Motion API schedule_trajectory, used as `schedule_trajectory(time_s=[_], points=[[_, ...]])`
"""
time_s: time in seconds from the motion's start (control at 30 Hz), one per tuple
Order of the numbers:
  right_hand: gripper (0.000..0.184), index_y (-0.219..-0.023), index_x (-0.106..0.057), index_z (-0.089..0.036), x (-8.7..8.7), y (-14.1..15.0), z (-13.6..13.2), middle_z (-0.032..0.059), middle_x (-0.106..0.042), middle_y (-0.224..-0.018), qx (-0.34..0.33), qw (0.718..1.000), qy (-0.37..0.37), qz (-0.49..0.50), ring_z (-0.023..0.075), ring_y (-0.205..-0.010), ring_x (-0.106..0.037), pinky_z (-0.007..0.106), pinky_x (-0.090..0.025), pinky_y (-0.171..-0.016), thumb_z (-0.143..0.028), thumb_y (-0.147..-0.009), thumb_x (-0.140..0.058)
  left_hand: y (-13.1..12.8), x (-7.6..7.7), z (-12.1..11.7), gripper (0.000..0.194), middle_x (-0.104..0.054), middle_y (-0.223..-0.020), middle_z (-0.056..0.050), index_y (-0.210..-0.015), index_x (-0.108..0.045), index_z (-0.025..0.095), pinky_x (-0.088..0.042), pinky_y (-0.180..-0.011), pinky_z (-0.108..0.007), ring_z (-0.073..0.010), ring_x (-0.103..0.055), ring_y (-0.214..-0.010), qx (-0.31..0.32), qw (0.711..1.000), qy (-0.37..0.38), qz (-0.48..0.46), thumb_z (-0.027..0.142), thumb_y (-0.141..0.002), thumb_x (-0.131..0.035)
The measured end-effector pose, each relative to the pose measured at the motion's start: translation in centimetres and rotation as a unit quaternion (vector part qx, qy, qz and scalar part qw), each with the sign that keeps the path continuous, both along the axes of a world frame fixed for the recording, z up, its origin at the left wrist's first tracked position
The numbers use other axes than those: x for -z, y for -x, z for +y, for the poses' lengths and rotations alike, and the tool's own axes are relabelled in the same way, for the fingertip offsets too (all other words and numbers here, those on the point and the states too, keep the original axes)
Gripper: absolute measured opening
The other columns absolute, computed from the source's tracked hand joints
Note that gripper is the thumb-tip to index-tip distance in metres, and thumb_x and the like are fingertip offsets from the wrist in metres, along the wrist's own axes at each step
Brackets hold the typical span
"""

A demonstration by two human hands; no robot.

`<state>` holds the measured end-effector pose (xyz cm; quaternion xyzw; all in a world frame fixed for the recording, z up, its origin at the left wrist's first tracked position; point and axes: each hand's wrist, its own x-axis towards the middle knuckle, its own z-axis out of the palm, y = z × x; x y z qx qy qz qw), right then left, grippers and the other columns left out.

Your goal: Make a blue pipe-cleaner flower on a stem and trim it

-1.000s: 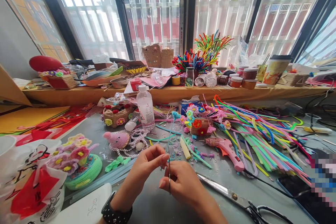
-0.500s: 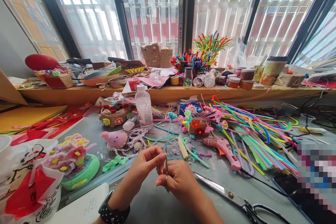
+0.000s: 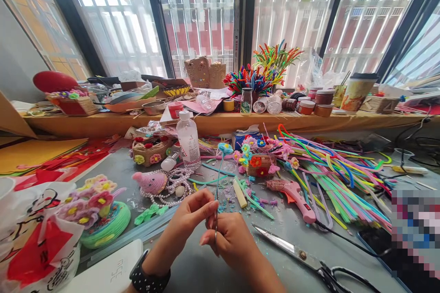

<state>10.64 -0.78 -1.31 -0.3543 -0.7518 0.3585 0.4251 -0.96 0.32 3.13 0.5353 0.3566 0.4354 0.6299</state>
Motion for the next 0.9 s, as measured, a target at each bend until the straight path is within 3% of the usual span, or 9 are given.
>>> schedule_trajectory(time_s=[0.2,0.47,0.63,0.9], points=[[0.064,-0.042,-0.038,-0.016,-0.19,-0.23,-0.13,-0.0019,-0.041,-0.042,-0.017,1.0,0.011,0.005,0.0079,-0.041,-0.038,0.02,-0.027,-0.043,-0.073,-0.066,-0.022,0.02,0.17,0.01,0.024,-0.05,-0.047,0.004,-0.058,-0.047,0.014,-0.035,-0.046,-0.02,-0.0075,-0.045,-0.045,0.013,1.0,-0.013,0.014,0.034,-0.066,-0.059],[0.065,-0.032,-0.037,-0.015,0.09,-0.1,-0.01,-0.0029,-0.035,-0.034,-0.013,1.0,0.017,0.004,0.0063,-0.037,-0.037,0.019,-0.029,-0.045,-0.063,-0.074,-0.028,0.08,0.21,0.04,0.025,-0.051,-0.047,0.004,-0.059,-0.046,0.015,-0.034,-0.046,-0.019,-0.0073,-0.045,-0.044,0.003,1.0,-0.006,0.008,0.035,-0.066,-0.059],[0.067,-0.036,-0.043,-0.015,0.01,-0.37,-0.11,-0.0012,-0.041,-0.04,-0.026,1.0,0.007,-0.002,0.0078,-0.041,-0.043,0.019,-0.03,-0.044,-0.07,-0.068,-0.024,0.09,0.21,-0.01,0.026,-0.05,-0.048,0.004,-0.059,-0.047,0.015,-0.035,-0.046,-0.02,-0.0076,-0.045,-0.045,0.014,1.0,-0.015,0.009,0.037,-0.066,-0.059],[0.063,-0.036,-0.043,-0.015,-0.17,-0.53,0.33,-0.0012,-0.044,-0.037,0.004,0.999,0.016,-0.027,0.0076,-0.039,-0.043,0.018,-0.032,-0.045,-0.064,-0.073,-0.029,0.12,0.15,0.08,0.022,-0.051,-0.052,0.003,-0.06,-0.048,0.014,-0.036,-0.051,-0.021,-0.0086,-0.047,-0.051,-0.002,0.999,-0.024,0.025,0.032,-0.064,-0.062]])
